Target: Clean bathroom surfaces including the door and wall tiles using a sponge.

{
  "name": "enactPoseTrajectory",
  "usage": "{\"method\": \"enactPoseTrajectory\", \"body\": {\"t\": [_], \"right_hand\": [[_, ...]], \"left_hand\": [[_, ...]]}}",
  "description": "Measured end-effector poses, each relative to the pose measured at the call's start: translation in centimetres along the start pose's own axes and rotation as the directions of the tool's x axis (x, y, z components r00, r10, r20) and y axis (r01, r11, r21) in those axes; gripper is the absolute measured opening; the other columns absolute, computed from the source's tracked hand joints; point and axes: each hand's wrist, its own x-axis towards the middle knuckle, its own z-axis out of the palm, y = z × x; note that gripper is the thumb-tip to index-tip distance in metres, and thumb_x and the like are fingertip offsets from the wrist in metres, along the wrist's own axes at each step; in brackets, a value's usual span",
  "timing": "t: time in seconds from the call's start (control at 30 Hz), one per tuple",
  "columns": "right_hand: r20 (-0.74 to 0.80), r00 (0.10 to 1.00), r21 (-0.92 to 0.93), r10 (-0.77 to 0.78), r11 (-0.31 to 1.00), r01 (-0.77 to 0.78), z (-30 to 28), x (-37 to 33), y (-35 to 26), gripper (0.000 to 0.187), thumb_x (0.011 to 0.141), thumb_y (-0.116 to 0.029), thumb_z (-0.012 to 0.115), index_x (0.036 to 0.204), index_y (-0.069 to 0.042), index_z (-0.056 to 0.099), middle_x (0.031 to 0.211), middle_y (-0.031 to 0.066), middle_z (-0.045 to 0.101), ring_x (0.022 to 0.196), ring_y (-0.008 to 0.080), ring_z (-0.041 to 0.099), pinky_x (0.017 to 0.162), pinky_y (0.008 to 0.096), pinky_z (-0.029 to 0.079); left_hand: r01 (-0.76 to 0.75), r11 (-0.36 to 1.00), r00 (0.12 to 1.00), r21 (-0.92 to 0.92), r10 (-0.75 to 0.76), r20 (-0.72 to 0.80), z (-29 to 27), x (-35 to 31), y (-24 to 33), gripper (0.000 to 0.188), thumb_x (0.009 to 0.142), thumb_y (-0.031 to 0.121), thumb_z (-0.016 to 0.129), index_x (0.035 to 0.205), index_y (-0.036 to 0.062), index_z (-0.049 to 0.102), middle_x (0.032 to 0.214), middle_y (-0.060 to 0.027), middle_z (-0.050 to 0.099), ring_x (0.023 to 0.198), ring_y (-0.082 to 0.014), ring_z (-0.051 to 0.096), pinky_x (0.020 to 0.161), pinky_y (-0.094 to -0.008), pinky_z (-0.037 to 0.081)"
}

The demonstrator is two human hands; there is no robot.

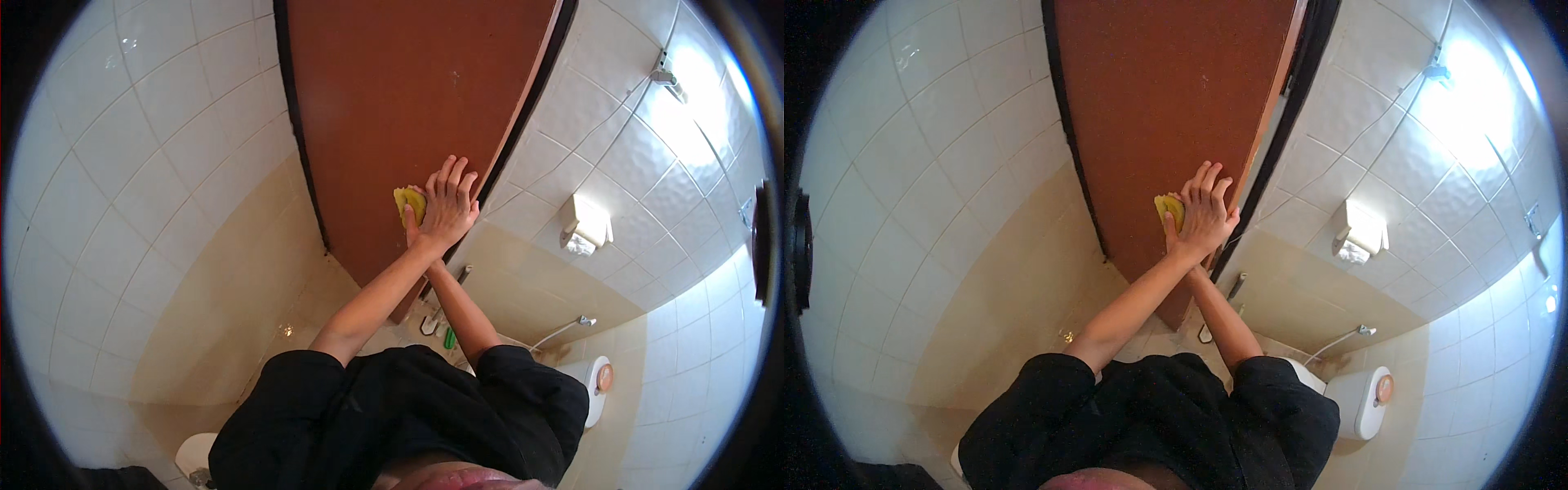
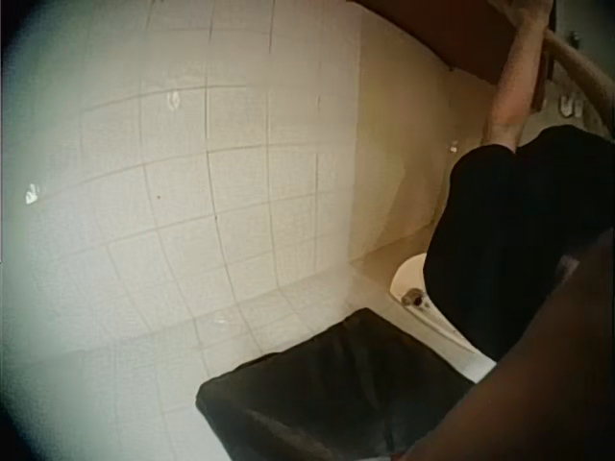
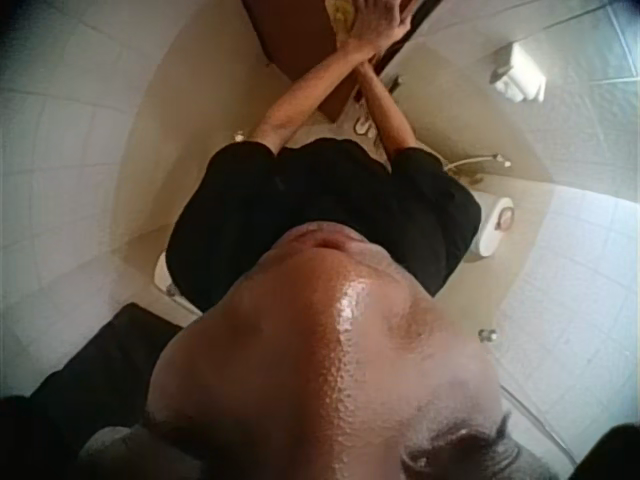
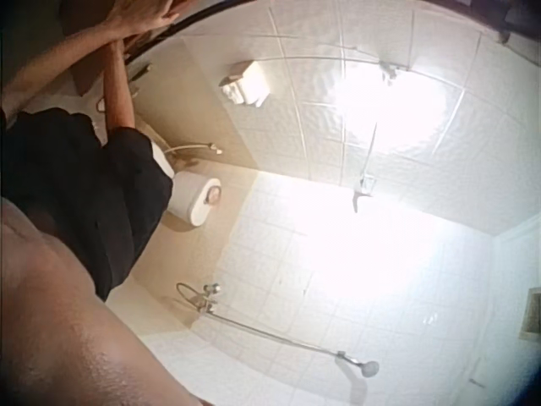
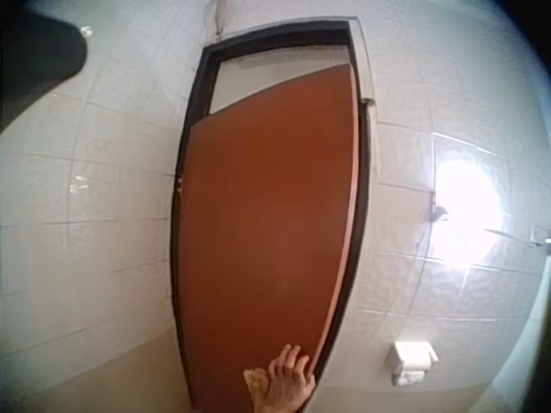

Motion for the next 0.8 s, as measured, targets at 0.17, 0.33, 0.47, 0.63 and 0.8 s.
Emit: {"method": "enactPoseTrajectory", "body": {"t": [0.17, 0.33, 0.47, 0.63, 0.8], "right_hand": [[-0.089, 0.991, 0.528, 0.103, 0.848, -0.041, 4.6, 3.2, 3.7, 0.061, 0.101, -0.016, 0.059, 0.16, -0.01, 0.041, 0.154, 0.009, 0.048, 0.144, 0.025, 0.047, 0.118, 0.0445, 0.043], [-0.097, 0.959, 0.895, 0.266, 0.445, -0.033, 8.1, 8.2, 9.2, 0.064, 0.099, -0.014, 0.059, 0.16, -0.011, 0.042, 0.154, 0.0099, 0.049, 0.144, 0.0259, 0.048, 0.118, 0.0452, 0.043], [-0.33, 0.598, 0.919, 0.731, 0.104, 0.38, 11.1, 13.5, 18.2, 0.055, 0.095, -0.008, 0.063, 0.149, -0.015, 0.06, 0.148, 0.0125, 0.058, 0.135, 0.0324, 0.06, 0.112, 0.0476, 0.05], [-0.269, 0.368, 0.956, 0.89, 0.295, -0.014, 12.0, 22.6, 28.6, 0.054, 0.088, -0.003, 0.069, 0.141, -0.014, 0.067, 0.149, 0.0159, 0.058, 0.139, 0.0366, 0.058, 0.117, 0.0546, 0.048], [-0.64, 0.66, 0.739, 0.394, 0.551, 0.388, 12.1, 26.9, 21.6, 0.044, 0.091, -0.008, 0.064, 0.135, -0.01, 0.068, 0.148, 0.0156, 0.061, 0.14, 0.0379, 0.058, 0.118, 0.0558, 0.046]], "left_hand": [[0.009, 0.996, 0.998, 0.086, -0.014, 0.059, 3.1, 2.7, 0.9, 0.085, 0.081, 0.022, 0.084, 0.15, 0.0094, 0.037, 0.162, -0.0182, 0.038, 0.159, -0.0406, 0.029, 0.122, -0.0595, 0.029], [0.058, 0.983, 0.992, -0.172, -0.076, -0.1, 2.0, 6.2, 0.7, 0.073, 0.083, 0.023, 0.08, 0.145, 0.007, 0.045, 0.158, -0.0173, 0.044, 0.157, -0.0421, 0.033, 0.123, -0.0595, 0.026], [0.025, 0.972, 0.943, -0.232, -0.1, -0.317, -1.4, 9.4, -4.6, 0.062, 0.086, 0.019, 0.075, 0.139, 0.0054, 0.047, 0.15, -0.0192, 0.048, 0.148, -0.0414, 0.042, 0.118, -0.056, 0.03], [0.098, 0.942, 0.929, -0.321, -0.202, -0.31, -1.2, 12.6, -11.7, 0.056, 0.089, 0.015, 0.071, 0.138, 0.0055, 0.046, 0.144, -0.0185, 0.048, 0.137, -0.0384, 0.047, 0.115, -0.0524, 0.035], [0.12, 0.915, 0.941, -0.384, -0.229, -0.251, -1.2, 13.0, -20.4, 0.056, 0.088, 0.009, 0.071, 0.138, 0.0057, 0.046, 0.143, -0.0181, 0.049, 0.132, -0.0372, 0.05, 0.107, -0.0504, 0.042]]}}
